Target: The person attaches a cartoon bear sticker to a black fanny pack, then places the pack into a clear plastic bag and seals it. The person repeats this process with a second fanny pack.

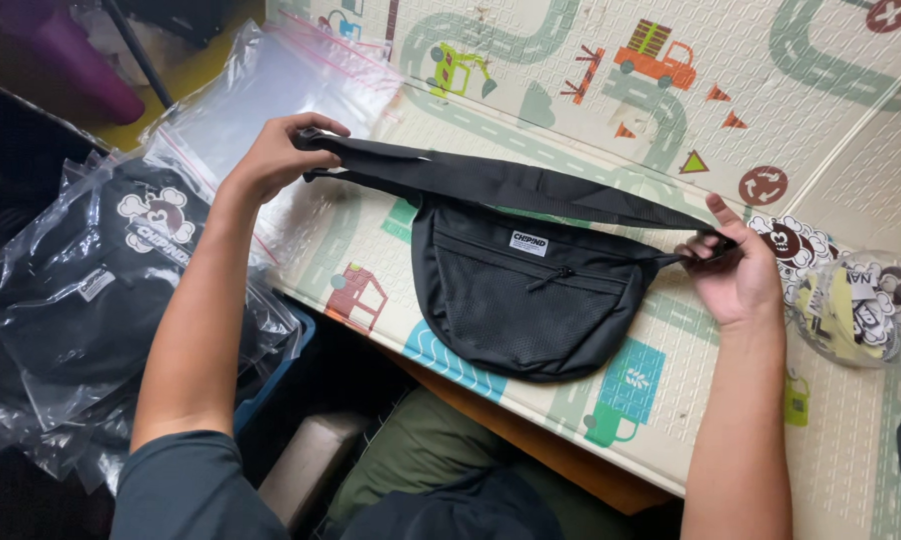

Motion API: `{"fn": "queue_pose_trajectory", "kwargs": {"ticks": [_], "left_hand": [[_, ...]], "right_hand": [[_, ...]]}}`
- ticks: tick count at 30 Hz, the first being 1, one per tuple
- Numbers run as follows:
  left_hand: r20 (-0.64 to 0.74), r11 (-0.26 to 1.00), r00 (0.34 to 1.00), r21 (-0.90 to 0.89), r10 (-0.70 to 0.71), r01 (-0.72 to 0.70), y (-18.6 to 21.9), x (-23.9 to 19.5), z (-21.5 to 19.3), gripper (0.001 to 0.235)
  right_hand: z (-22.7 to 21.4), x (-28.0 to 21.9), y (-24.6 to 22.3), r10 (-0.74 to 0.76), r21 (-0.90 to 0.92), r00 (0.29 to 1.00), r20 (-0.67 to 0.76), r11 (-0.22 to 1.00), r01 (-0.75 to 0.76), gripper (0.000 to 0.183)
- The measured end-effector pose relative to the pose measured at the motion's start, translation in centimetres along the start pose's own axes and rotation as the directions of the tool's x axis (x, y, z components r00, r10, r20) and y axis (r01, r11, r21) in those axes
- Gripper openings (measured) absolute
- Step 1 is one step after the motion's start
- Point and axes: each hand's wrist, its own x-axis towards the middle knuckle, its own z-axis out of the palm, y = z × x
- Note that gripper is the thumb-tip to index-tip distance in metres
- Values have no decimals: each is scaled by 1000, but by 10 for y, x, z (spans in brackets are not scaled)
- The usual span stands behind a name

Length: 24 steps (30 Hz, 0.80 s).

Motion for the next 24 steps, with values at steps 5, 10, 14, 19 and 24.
{"fn": "queue_pose_trajectory", "kwargs": {"ticks": [5,10,14,19,24], "left_hand": [[-189,970,978,-205,89,-128,-37,21,5,3],[-366,938,923,-263,118,-224,-37,31,20,7],[-294,790,956,-587,-6,-175,-29,37,19,9],[-277,707,958,-692,-73,-147,-25,42,22,21],[-373,647,918,-735,-136,-203,-37,69,34,21]], "right_hand": [[14,-10,1,-29,-95,1000,-4,995,29,45],[11,-5,7,-43,-177,998,51,983,51,47],[12,-4,6,-31,-98,998,-63,995,25,41],[21,-6,3,23,4,977,-210,1000,-22,26],[13,-2,4,-44,76,975,-217,995,62,14]]}}
